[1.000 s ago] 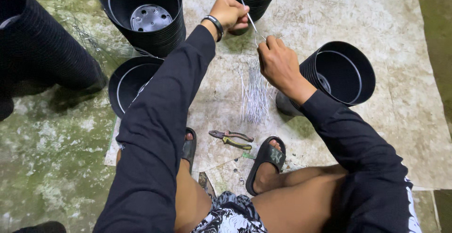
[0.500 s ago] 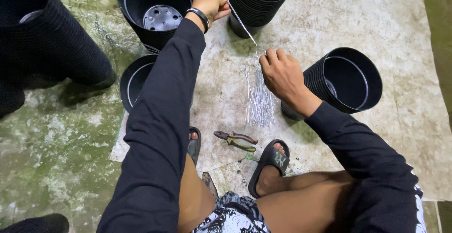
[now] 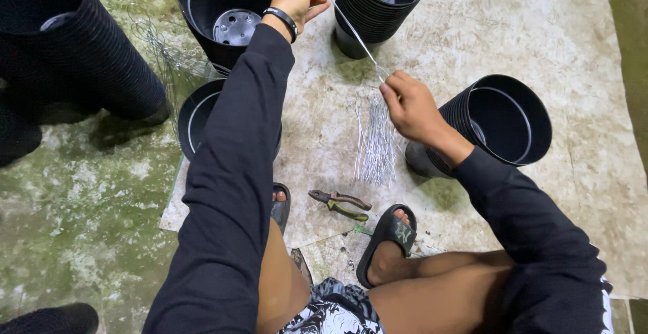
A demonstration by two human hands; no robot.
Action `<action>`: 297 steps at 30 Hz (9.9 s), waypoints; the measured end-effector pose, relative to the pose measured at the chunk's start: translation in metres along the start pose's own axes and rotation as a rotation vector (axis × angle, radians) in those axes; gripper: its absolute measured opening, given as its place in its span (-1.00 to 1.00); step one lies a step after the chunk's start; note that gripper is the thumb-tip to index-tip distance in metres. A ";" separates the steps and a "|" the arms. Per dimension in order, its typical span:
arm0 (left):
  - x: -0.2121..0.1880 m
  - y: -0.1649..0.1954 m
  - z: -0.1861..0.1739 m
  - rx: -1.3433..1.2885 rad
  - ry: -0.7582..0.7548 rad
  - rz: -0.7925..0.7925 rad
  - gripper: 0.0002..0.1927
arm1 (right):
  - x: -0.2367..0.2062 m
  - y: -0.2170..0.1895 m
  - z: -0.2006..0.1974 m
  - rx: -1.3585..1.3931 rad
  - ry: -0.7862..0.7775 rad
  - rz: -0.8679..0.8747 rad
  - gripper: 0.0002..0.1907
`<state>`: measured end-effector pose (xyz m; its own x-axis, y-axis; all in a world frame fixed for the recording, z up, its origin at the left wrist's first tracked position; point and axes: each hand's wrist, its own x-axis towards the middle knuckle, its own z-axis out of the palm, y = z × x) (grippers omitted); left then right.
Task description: The person bends metal wires into loops and inserts them through holes in the sides of black plastic planters to create hanging loops. The person repeats this process for multiple planters, stacking completed ones aside.
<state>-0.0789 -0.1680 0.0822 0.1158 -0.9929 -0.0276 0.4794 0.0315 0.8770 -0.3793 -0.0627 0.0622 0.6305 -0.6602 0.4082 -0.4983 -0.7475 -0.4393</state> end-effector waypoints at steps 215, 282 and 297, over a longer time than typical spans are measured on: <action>-0.093 -0.092 0.096 1.035 -0.654 0.787 -0.89 | -0.021 0.032 -0.040 -0.065 0.107 0.038 -0.86; -0.067 -0.043 0.043 1.654 -0.496 1.340 -0.71 | 0.025 0.055 0.035 0.407 -0.368 0.251 -0.80; -0.063 -0.076 0.065 0.760 -0.730 0.422 -0.82 | -0.011 0.047 0.004 0.899 -0.208 0.329 -0.77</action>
<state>-0.1789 -0.1150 0.0481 -0.5112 -0.7571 0.4067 -0.1592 0.5484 0.8209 -0.4075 -0.0906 0.0338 0.6769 -0.7347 0.0450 -0.0831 -0.1369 -0.9871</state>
